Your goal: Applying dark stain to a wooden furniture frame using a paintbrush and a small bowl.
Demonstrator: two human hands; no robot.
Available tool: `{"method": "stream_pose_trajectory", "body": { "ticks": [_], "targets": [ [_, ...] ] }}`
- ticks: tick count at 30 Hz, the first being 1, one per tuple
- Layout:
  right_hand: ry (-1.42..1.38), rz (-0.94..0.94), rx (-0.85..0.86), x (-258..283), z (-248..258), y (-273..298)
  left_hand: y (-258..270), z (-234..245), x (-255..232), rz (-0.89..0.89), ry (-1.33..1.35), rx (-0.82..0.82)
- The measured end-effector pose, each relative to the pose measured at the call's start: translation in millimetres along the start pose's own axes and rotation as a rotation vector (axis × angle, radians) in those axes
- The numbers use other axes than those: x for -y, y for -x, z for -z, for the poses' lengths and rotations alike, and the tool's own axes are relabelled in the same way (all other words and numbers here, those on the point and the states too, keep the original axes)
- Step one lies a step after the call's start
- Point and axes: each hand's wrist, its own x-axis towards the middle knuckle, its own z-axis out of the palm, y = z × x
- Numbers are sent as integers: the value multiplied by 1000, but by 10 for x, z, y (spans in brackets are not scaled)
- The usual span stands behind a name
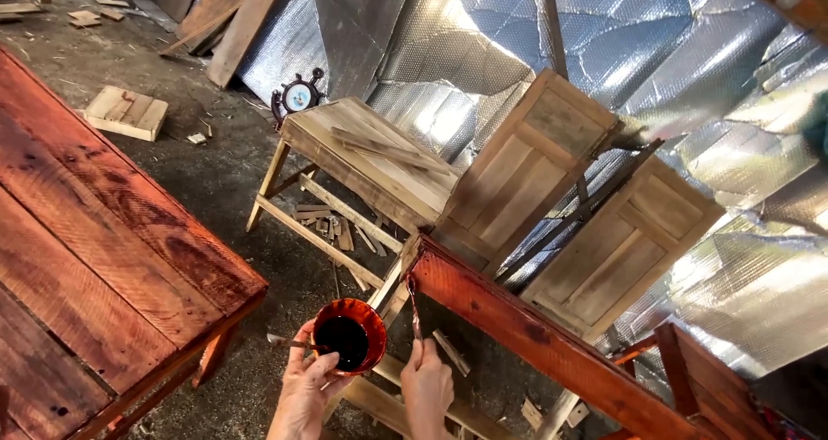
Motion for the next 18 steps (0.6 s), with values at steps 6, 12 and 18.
{"method": "stream_pose_trajectory", "body": {
  "ticks": [6, 12, 18],
  "targets": [
    [-112, 192, -282, 84, 56, -472, -64, 81, 78, -22, -25, 24],
    [118, 3, 107, -187, -134, -23, -60, 70, 38, -1, 26, 33],
    [-146, 452, -215, -81, 55, -283, -2, 2, -31, -3, 7, 2]
  ]
}}
